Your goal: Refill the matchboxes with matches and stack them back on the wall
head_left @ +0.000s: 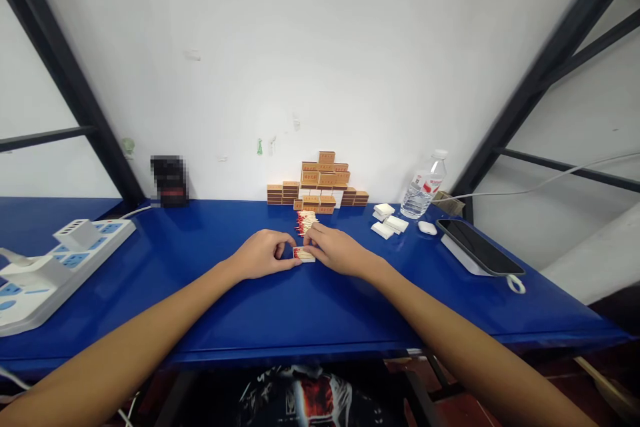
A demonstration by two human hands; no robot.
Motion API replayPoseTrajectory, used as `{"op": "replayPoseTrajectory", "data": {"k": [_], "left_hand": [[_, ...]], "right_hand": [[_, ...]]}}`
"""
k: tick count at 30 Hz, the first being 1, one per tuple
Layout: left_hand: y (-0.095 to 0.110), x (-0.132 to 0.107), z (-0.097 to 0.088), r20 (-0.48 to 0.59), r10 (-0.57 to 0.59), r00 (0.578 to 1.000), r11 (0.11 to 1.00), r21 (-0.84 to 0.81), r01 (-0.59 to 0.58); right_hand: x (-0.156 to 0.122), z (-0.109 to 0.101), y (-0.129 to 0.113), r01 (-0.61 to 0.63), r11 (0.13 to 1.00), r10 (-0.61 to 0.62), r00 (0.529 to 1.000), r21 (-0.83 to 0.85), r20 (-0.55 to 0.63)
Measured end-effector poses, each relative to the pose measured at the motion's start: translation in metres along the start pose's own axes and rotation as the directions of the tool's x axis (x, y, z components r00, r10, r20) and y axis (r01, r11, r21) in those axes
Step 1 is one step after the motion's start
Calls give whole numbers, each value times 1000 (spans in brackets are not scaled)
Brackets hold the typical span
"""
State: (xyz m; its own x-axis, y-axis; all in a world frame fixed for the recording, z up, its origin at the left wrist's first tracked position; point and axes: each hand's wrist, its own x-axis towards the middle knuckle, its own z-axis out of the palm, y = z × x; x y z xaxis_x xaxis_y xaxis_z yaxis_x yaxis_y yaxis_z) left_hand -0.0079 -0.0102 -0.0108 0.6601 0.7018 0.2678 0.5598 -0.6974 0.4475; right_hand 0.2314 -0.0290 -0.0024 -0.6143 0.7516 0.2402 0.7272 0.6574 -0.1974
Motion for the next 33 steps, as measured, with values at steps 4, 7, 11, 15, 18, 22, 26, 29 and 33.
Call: {"op": "replayPoseTrajectory", "data": {"k": [4,7,11,15,18,22,26,29,33], "left_hand": [[0,0,0,2,-4,1000,1000,-2,4],[0,0,0,6,-2,1000,1000,27,2],[0,0,0,7,16,1000,999,39,-16],[-1,0,0,2,35,999,999,36,-35],[0,0,0,4,27,1000,999,32,-27],[1,-1,-1,12,11,1000,1000,18,-11],[1,0,0,9,11,1000,1000,14,-11],[2,0,0,9,-4,1000,1000,15,4],[4,0,-1,14,-13,1000,1000,23,13]], "right_hand": [[-1,-4,13,10,990,-3,999,140,-49],[-2,-9,22,-8,962,17,999,273,-31],[-3,-11,31,-67,909,65,998,410,18],[-3,-6,34,-71,908,59,997,413,43],[-1,-4,29,-49,920,44,999,389,21],[0,-2,24,-8,933,21,999,361,-30],[1,1,25,-14,927,30,999,375,-38],[1,3,27,-19,928,54,995,372,-83],[2,4,27,-29,948,79,986,318,-144]]}}
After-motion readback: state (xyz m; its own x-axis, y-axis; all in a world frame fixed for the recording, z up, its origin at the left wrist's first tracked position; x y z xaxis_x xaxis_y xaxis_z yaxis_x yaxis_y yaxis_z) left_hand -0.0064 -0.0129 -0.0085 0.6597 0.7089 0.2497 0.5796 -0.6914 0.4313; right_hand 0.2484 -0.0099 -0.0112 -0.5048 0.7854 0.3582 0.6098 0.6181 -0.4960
